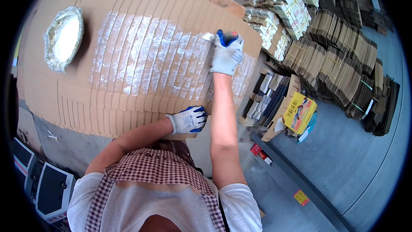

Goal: The person applies white glue to flat cardboard sheets using a brush, spreading it in parallel strokes across the surface. They repeatedly dip the brush into a container of glue and continue coating multiple sheets in a warehouse setting.

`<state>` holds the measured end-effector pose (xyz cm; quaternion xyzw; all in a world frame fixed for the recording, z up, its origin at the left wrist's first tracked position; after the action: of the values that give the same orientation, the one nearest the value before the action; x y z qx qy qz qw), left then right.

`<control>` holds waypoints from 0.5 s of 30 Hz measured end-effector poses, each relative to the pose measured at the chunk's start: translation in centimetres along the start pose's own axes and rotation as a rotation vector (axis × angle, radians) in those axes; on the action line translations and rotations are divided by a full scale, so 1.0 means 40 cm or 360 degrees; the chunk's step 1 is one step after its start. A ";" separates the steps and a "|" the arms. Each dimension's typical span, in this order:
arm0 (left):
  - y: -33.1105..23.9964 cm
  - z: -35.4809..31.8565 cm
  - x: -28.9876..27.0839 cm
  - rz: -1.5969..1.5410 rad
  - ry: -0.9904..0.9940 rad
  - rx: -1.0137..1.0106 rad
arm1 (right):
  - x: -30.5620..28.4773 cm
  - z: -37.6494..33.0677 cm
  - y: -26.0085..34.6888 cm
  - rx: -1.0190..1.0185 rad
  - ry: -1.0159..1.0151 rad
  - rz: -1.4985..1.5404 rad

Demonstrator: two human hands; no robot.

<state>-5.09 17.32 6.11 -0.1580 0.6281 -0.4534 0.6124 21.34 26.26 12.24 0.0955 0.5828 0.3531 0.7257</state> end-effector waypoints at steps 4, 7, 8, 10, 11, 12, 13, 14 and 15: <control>0.001 -0.003 -0.019 -0.0029 -0.0101 -0.0008 | -0.027 0.015 0.035 0.0071 0.0049 -0.0092; -0.005 -0.005 -0.016 0.0026 -0.0058 0.0019 | -0.019 0.010 0.106 -0.0135 -0.0002 -0.0279; -0.011 -0.008 -0.019 0.0049 -0.0069 0.0035 | -0.017 0.009 0.116 -0.0102 0.0034 -0.0265; -0.009 -0.004 -0.025 0.0083 -0.0057 0.0047 | -0.012 0.014 0.137 -0.0048 0.0107 -0.0235; -0.004 -0.003 -0.025 0.0091 -0.0029 0.0042 | -0.009 0.014 0.161 -0.0077 0.0035 -0.0045; -0.008 -0.005 -0.023 0.0091 0.0006 0.0042 | 0.004 0.006 0.183 -0.0100 0.0027 0.0009; -0.016 -0.001 -0.043 0.0181 0.0082 0.0046 | 0.022 -0.002 0.200 -0.0119 0.0016 0.0062; -0.020 -0.002 -0.046 0.0140 0.0022 0.0063 | 0.036 -0.003 0.207 -0.0137 0.0005 0.0115; -0.018 -0.007 -0.052 0.0107 -0.0043 0.0072 | 0.071 0.001 0.215 -0.0177 0.0097 0.0153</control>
<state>-5.18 18.59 7.90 -0.1291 0.6144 -0.4444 0.6390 18.11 34.33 14.77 0.0721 0.5787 0.4222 0.6940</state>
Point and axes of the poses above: each hand's wrist, its own z-axis towards the middle knuckle, its own x-axis out of the palm, y = z × x, the point moved 10 cm from there along z, towards the middle knuckle, and after that the axes turned 13 degrees about -x, right-handed, at the moved point
